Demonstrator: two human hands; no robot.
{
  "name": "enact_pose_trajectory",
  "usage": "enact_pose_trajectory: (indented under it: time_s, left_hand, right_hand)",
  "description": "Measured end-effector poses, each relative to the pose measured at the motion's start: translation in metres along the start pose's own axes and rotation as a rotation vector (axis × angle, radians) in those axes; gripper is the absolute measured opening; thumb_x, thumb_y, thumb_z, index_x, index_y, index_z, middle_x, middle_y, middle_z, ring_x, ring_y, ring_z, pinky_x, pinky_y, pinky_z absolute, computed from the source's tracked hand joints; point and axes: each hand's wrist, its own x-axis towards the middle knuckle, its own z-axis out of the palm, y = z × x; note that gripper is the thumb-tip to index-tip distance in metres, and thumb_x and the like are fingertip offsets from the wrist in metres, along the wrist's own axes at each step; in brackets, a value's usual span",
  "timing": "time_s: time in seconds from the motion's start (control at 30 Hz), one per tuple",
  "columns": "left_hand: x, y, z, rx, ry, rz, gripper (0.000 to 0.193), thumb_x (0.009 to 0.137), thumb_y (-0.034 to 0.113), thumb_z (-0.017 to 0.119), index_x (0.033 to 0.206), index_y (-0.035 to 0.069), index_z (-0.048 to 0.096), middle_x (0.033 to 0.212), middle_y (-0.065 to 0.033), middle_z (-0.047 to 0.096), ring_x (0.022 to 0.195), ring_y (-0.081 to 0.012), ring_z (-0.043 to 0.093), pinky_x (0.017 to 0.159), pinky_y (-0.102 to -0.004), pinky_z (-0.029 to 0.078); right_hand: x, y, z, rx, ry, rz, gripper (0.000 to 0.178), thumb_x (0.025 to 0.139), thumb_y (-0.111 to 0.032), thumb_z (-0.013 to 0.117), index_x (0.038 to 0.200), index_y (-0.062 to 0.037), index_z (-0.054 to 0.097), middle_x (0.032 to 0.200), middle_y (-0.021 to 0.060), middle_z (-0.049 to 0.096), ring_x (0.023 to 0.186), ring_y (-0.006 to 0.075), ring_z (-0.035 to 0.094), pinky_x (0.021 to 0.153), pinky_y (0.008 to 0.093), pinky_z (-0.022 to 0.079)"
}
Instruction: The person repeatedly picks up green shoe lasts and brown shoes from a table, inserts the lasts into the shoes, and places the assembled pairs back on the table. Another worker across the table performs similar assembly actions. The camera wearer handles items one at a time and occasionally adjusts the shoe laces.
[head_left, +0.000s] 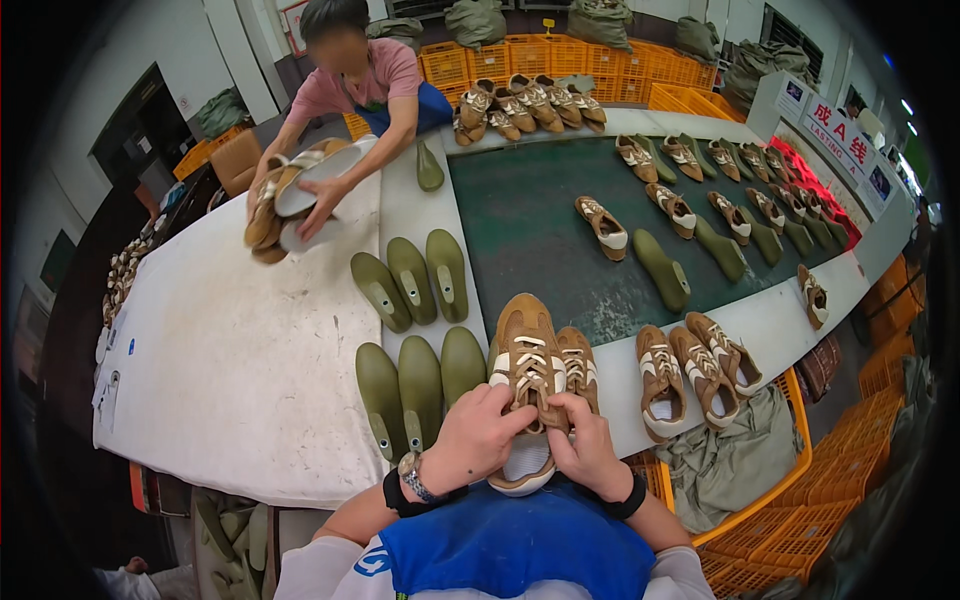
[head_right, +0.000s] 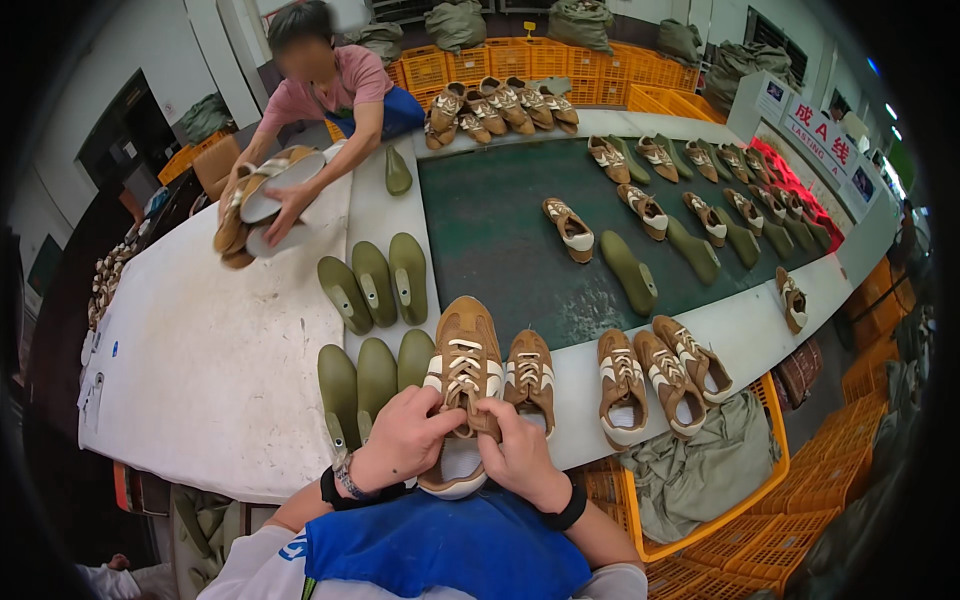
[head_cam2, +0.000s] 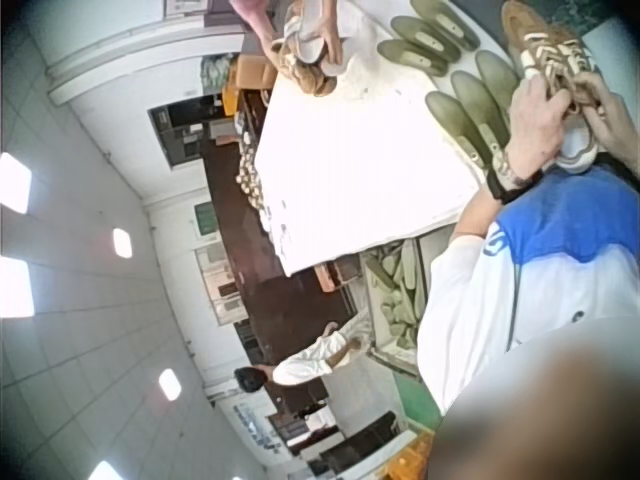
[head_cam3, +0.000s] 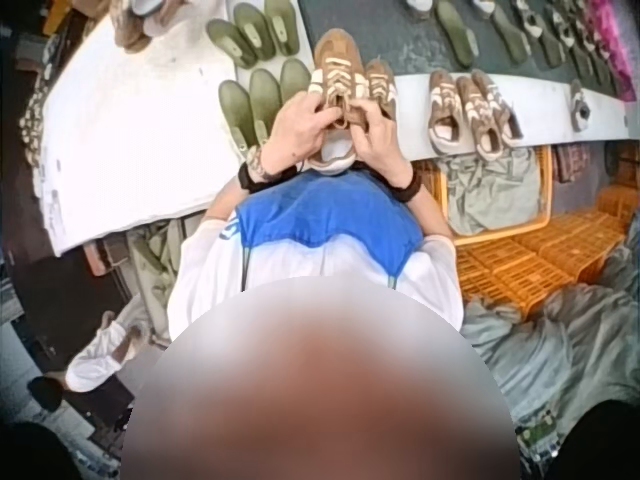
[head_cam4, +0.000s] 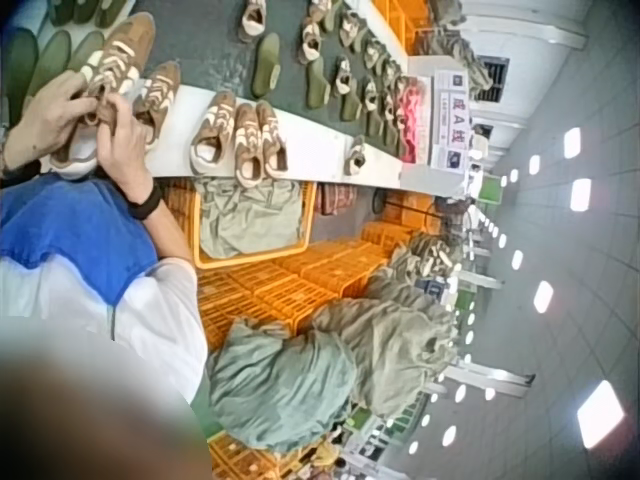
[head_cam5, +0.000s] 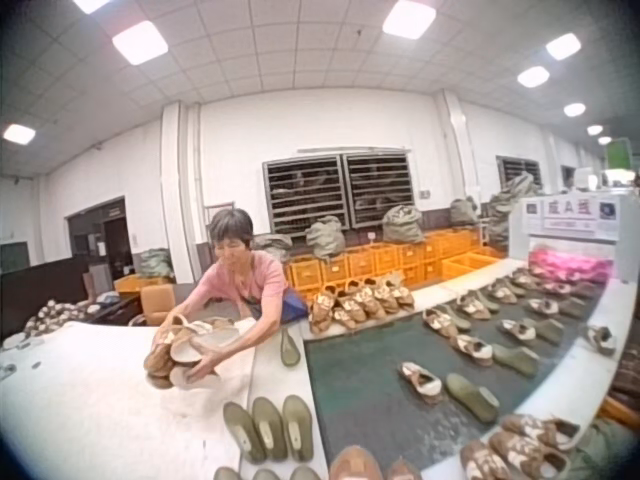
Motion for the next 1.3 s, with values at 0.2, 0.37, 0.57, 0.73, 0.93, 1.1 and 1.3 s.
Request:
enact_pose_trajectory:
  time_s: [0.2, 0.37, 0.57, 0.73, 0.93, 1.1, 1.3]
  left_hand:
    - [-0.003, -0.012, -0.007, -0.097, -0.121, 0.184, 0.017, 0.066, 0.004, 0.061, 0.081, 0.010, 0.058, 0.080, -0.0085, 0.044, 0.074, -0.0273, 0.049, 0.064, -0.0383, 0.041]
    - [-0.025, -0.027, -0.020, -0.221, -0.271, 0.189, 0.013, 0.071, 0.003, 0.060, 0.081, 0.010, 0.056, 0.083, -0.0094, 0.044, 0.075, -0.0284, 0.048, 0.064, -0.0384, 0.041]
    - [-0.026, -0.020, -0.006, -0.255, -0.115, 0.017, 0.018, 0.074, -0.002, 0.060, 0.090, 0.007, 0.061, 0.087, -0.0117, 0.047, 0.078, -0.0306, 0.050, 0.068, -0.0396, 0.044]
    - [-0.005, -0.008, -0.003, -0.181, 0.022, -0.069, 0.030, 0.074, 0.007, 0.070, 0.103, 0.006, 0.064, 0.126, -0.0195, 0.049, 0.120, -0.0420, 0.046, 0.097, -0.0469, 0.042]
    - [0.010, -0.007, 0.004, -0.067, 0.024, -0.031, 0.032, 0.071, 0.018, 0.077, 0.095, 0.002, 0.064, 0.135, -0.0197, 0.046, 0.132, -0.0444, 0.037, 0.104, -0.0519, 0.035]
    - [0.011, -0.016, 0.017, -0.238, 0.052, 0.055, 0.014, 0.079, 0.008, 0.069, 0.087, -0.002, 0.063, 0.126, -0.0176, 0.054, 0.125, -0.0413, 0.044, 0.101, -0.0493, 0.039]
    - [-0.004, -0.032, 0.013, -0.612, -0.163, 0.026, 0.013, 0.087, 0.013, 0.063, 0.084, 0.000, 0.061, 0.133, -0.0145, 0.048, 0.131, -0.0368, 0.037, 0.108, -0.0489, 0.030]
  right_hand:
    - [-0.009, 0.027, 0.009, 0.155, 0.185, 0.118, 0.031, 0.082, 0.004, 0.052, 0.112, -0.0009, 0.044, 0.068, 0.0133, 0.063, 0.060, 0.0225, 0.063, 0.054, 0.0328, 0.046]
    - [-0.015, 0.040, 0.000, 0.380, 0.236, 0.316, 0.025, 0.084, 0.008, 0.046, 0.107, -0.0008, 0.042, 0.068, 0.0062, 0.062, 0.056, 0.0083, 0.053, 0.050, 0.0257, 0.039]
    - [-0.007, 0.026, -0.010, 0.399, -0.008, 0.342, 0.027, 0.088, 0.007, 0.048, 0.112, -0.0037, 0.041, 0.080, 0.0047, 0.064, 0.068, 0.0048, 0.052, 0.060, 0.0184, 0.038]
    - [0.007, 0.012, -0.008, 0.102, 0.065, 0.116, 0.034, 0.081, 0.006, 0.053, 0.114, -0.0007, 0.045, 0.072, 0.0050, 0.063, 0.062, 0.0074, 0.053, 0.055, 0.0237, 0.040]
    - [0.013, 0.013, 0.008, 0.126, 0.103, 0.003, 0.034, 0.081, 0.002, 0.056, 0.113, -0.0014, 0.048, 0.063, 0.0089, 0.059, 0.052, 0.0153, 0.056, 0.049, 0.0298, 0.043]
    - [0.009, 0.028, 0.011, 0.163, 0.113, 0.118, 0.033, 0.082, 0.004, 0.055, 0.114, -0.0020, 0.047, 0.069, 0.0079, 0.064, 0.059, 0.0114, 0.059, 0.052, 0.0273, 0.043]
    - [0.011, 0.030, 0.008, 0.533, 0.070, 0.324, 0.038, 0.082, -0.001, 0.064, 0.116, -0.0026, 0.047, 0.084, 0.0080, 0.066, 0.069, 0.0095, 0.060, 0.059, 0.0234, 0.047]
